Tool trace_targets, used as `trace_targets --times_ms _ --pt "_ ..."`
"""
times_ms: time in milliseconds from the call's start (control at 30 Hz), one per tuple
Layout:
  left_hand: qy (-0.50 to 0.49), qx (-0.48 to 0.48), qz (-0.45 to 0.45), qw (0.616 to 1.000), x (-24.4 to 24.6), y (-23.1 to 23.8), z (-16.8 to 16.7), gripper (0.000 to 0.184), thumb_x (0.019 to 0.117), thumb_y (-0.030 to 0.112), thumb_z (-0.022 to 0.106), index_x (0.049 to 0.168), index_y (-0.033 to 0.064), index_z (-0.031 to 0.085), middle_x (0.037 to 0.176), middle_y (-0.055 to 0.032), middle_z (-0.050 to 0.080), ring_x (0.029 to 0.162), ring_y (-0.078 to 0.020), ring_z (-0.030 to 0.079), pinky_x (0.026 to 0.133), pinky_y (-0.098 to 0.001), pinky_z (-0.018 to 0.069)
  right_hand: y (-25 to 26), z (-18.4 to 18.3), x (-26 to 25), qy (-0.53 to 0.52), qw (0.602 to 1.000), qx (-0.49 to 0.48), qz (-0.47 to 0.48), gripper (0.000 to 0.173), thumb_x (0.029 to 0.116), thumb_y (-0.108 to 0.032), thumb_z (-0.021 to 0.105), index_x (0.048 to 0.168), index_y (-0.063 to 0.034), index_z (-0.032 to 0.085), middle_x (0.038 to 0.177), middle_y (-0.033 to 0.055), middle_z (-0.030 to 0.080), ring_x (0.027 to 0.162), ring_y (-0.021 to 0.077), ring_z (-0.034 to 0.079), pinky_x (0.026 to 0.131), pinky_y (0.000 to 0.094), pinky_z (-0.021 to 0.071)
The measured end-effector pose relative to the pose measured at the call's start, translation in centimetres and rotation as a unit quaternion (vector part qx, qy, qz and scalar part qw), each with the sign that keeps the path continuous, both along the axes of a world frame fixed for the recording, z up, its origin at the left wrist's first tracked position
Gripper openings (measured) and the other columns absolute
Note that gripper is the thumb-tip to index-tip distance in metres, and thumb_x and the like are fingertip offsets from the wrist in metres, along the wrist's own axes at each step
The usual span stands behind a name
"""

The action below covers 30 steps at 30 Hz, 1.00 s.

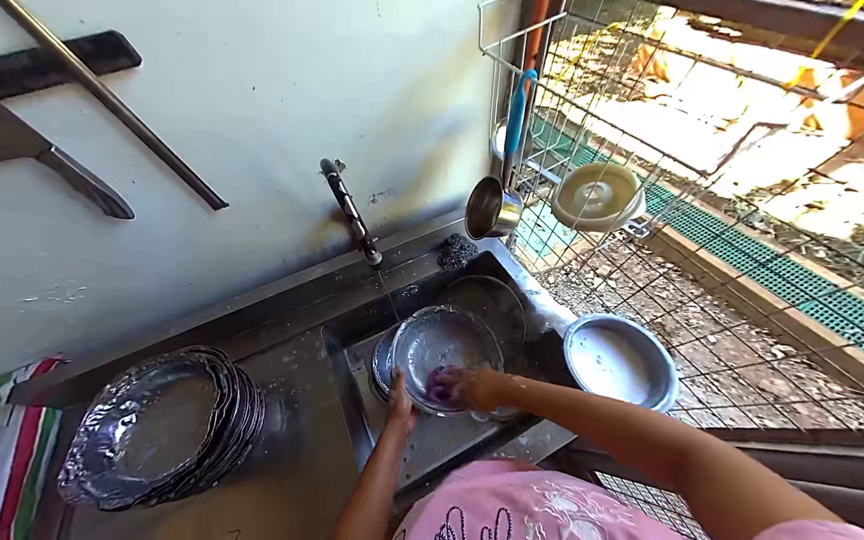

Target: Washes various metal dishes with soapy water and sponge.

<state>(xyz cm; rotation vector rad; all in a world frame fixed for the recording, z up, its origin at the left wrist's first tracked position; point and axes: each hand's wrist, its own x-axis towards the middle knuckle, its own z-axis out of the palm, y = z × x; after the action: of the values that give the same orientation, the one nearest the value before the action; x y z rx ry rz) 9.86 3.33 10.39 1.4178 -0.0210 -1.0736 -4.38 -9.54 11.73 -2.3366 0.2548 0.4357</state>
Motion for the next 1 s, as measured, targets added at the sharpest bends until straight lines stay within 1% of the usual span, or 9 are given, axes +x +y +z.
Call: trace_targets --times_ms 100,233,333,400,533,700,867,933,1000 --pt "-0.017 0.010 -0.032 0.999 0.2 1.4 -0.3 0.050 0.1137 0.027 0.028 0.155 -0.0014 0.029 0.154 -0.0262 0.038 0.137 -0.0303 0.047 0.111 -0.0465 0.0424 -2.6 -0.2 -1.4 0.018 0.990 -0.108 -0.086 0.057 0.0998 -0.014 0.060 0.153 -0.0005 0.044 0.168 0.0177 0.026 0.157 0.0415 0.017 0.124 0.0667 0.0114" --pt "0.025 -0.044 -0.082 0.995 -2.3 -0.6 0.3 0.052 0.1138 0.031 0.022 0.154 -0.0003 0.030 0.149 -0.0217 0.045 0.128 -0.0243 0.052 0.106 -0.0417 0.0458 -0.9 -0.8 1.9 -0.050 0.989 -0.024 -0.135 0.090 0.0919 -0.052 0.070 0.154 0.0045 0.039 0.171 0.0229 0.010 0.156 0.0488 0.009 0.124 0.0659 0.0125" --pt "0.025 -0.009 -0.081 0.996 0.0 -1.6 1.0 0.069 0.1098 0.052 0.008 0.138 -0.0003 0.044 0.118 -0.0169 0.061 0.101 -0.0215 0.062 0.086 -0.0413 0.0547 1.9 0.6 2.6 -0.059 0.990 0.101 -0.082 0.091 0.0809 -0.024 0.086 0.152 0.0080 0.039 0.158 0.0337 0.035 0.145 0.0512 0.036 0.119 0.0630 0.0276" --pt "0.052 -0.010 -0.082 0.995 2.5 -1.3 1.4 0.080 0.1056 0.061 0.003 0.150 0.0044 0.038 0.131 -0.0198 0.060 0.112 -0.0258 0.062 0.092 -0.0461 0.0538 2.0 1.9 1.7 -0.095 0.980 0.163 -0.058 0.064 0.0764 0.000 0.081 0.134 0.0134 0.056 0.130 0.0346 0.061 0.123 0.0454 0.059 0.108 0.0587 0.0430" --pt "0.002 -0.056 -0.051 0.997 5.3 -1.2 -0.2 0.059 0.1113 0.048 0.018 0.141 0.0076 0.050 0.120 -0.0102 0.067 0.105 -0.0168 0.066 0.089 -0.0389 0.0563 -0.9 4.9 -0.3 -0.193 0.859 0.412 -0.236 0.053 0.0739 0.002 0.072 0.125 0.0066 0.056 0.107 0.0060 0.070 0.096 0.0077 0.066 0.089 0.0299 0.0567" --pt "-0.090 -0.037 -0.015 0.995 5.7 -0.2 1.5 0.041 0.1123 0.029 0.035 0.131 -0.0029 0.053 0.113 -0.0143 0.065 0.099 -0.0160 0.064 0.089 -0.0377 0.0554 -6.7 6.2 0.2 -0.280 0.685 0.379 -0.555 0.041 0.0865 0.004 0.065 0.126 0.0052 0.054 0.101 0.0123 0.068 0.087 0.0167 0.069 0.078 0.0360 0.0601" --pt "-0.213 -0.022 -0.051 0.976 3.3 -1.1 5.4 0.042 0.1120 0.019 0.036 0.132 -0.0127 0.054 0.128 -0.0257 0.061 0.116 -0.0216 0.060 0.104 -0.0378 0.0468 -4.6 4.3 0.8 -0.367 0.853 0.139 -0.343 0.056 0.0807 -0.012 0.078 0.127 0.0143 0.061 0.132 0.0238 0.065 0.125 0.0236 0.062 0.109 0.0375 0.0491" --pt "-0.216 -0.041 -0.038 0.975 1.6 -2.1 5.7 0.037 0.1112 0.015 0.036 0.125 -0.0127 0.057 0.113 -0.0202 0.065 0.102 -0.0160 0.063 0.095 -0.0332 0.0522 0.3 4.0 2.6 -0.373 0.898 0.018 -0.235 0.052 0.0854 -0.032 0.079 0.118 0.0070 0.070 0.142 0.0263 0.059 0.141 0.0401 0.049 0.119 0.0546 0.0369" --pt "-0.206 -0.073 -0.029 0.975 0.2 -2.2 5.8 0.030 0.1085 0.006 0.036 0.121 -0.0127 0.056 0.102 -0.0127 0.065 0.091 -0.0084 0.062 0.086 -0.0260 0.0533 2.8 3.4 3.6 -0.396 0.894 -0.095 -0.189 0.043 0.0922 -0.042 0.069 0.113 -0.0037 0.076 0.136 0.0229 0.065 0.135 0.0489 0.052 0.110 0.0687 0.0377"
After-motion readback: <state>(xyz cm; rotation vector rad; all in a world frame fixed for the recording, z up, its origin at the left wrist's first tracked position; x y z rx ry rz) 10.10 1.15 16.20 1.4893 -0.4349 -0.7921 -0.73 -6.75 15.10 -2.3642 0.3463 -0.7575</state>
